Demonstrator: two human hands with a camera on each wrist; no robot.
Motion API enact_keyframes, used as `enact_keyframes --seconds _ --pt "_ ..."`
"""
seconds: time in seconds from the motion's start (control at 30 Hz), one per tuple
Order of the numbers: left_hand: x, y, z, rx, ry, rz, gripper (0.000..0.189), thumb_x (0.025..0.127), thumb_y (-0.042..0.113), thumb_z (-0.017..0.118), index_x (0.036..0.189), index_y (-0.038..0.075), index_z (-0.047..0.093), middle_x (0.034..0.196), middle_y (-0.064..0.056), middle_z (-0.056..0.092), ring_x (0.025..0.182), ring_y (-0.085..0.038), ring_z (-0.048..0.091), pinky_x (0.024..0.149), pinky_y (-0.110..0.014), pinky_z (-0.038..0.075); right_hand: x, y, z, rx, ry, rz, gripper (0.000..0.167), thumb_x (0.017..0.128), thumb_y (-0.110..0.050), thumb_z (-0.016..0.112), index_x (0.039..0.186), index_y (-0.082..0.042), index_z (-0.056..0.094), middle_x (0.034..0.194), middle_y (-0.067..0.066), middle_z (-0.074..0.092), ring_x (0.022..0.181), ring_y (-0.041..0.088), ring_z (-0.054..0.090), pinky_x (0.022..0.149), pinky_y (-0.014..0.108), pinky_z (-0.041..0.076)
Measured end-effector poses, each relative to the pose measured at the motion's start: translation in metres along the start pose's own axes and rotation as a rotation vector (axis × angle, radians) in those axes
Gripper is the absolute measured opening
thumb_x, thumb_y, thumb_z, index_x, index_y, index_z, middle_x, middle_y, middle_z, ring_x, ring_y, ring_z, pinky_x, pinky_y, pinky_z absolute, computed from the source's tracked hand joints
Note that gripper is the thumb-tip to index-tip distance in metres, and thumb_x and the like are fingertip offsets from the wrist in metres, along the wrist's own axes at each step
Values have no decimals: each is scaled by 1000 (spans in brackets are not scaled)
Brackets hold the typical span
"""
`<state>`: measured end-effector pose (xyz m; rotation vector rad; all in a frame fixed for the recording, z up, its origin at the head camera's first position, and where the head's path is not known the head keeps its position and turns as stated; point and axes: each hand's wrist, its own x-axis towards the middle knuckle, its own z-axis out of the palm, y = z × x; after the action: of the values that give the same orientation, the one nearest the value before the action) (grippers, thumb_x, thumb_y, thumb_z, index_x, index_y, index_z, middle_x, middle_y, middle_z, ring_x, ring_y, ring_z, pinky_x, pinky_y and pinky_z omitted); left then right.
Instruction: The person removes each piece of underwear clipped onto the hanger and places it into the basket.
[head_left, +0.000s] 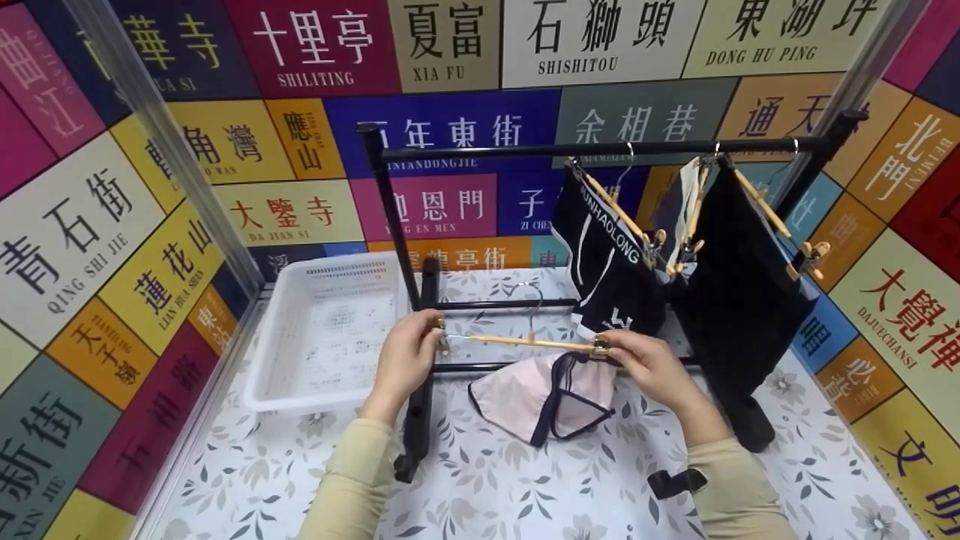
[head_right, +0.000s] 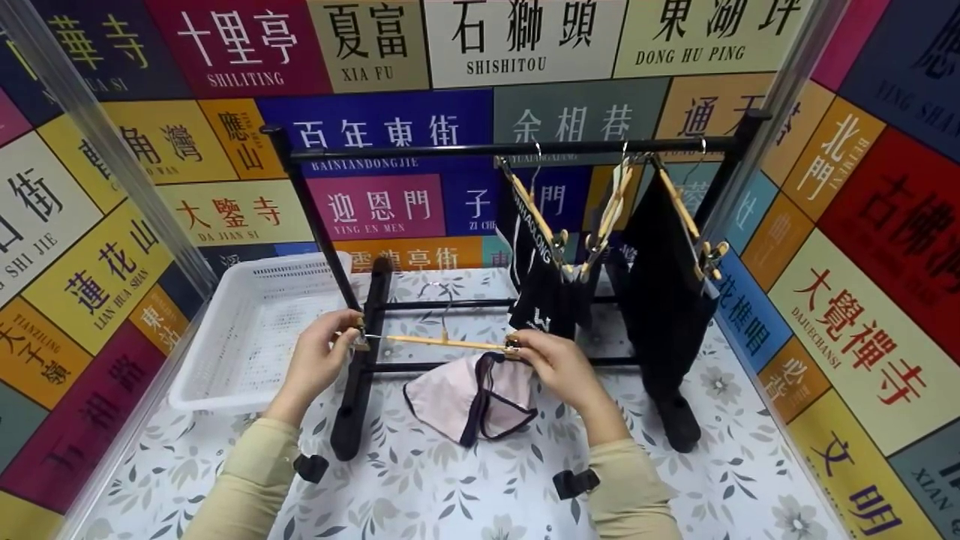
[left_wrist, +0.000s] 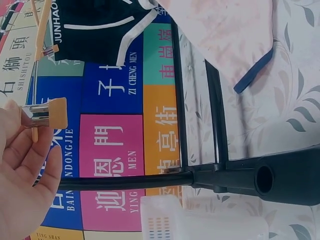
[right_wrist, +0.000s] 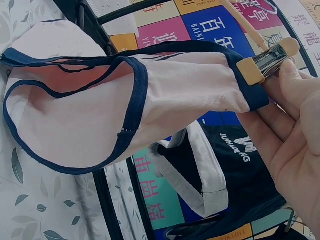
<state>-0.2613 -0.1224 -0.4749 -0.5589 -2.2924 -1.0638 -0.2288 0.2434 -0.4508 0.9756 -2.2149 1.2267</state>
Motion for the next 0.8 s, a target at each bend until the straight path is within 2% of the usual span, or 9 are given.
enact_keyframes --seconds 0.2,0.43,0.63,0.8 --pt "0 1 -1 53 -14 16 20 93 4 64 112 -1 66 99 -12 67 94 -28 63 89 -44 49 0 0 0 -11 -6 6 23 81 22 62 99 10 68 90 18 70 82 13 64 79 11 47" --pt "0 4 -2 57 -26 -3 23 94 6 65 116 0 65 102 -11 67 91 -24 63 86 -41 50 1 -3 0 -32 -7 4 24 81 22 62 100 10 68 90 17 70 81 15 65 78 11 47" --pt "2 7 -3 111 -18 59 28 91 9 68 117 -1 64 100 -10 66 89 -24 61 84 -40 49 2 -4 1 -38 -1 0 24 80 22 62 100 10 68 90 18 70 80 17 65 78 11 47" --pt "2 11 -4 142 -39 97 34 91 14 70 121 -1 63 112 -13 66 98 -27 61 93 -41 47 2 -4 2 -28 -6 -11 24 80 22 63 100 11 68 90 18 70 79 16 66 77 11 48"
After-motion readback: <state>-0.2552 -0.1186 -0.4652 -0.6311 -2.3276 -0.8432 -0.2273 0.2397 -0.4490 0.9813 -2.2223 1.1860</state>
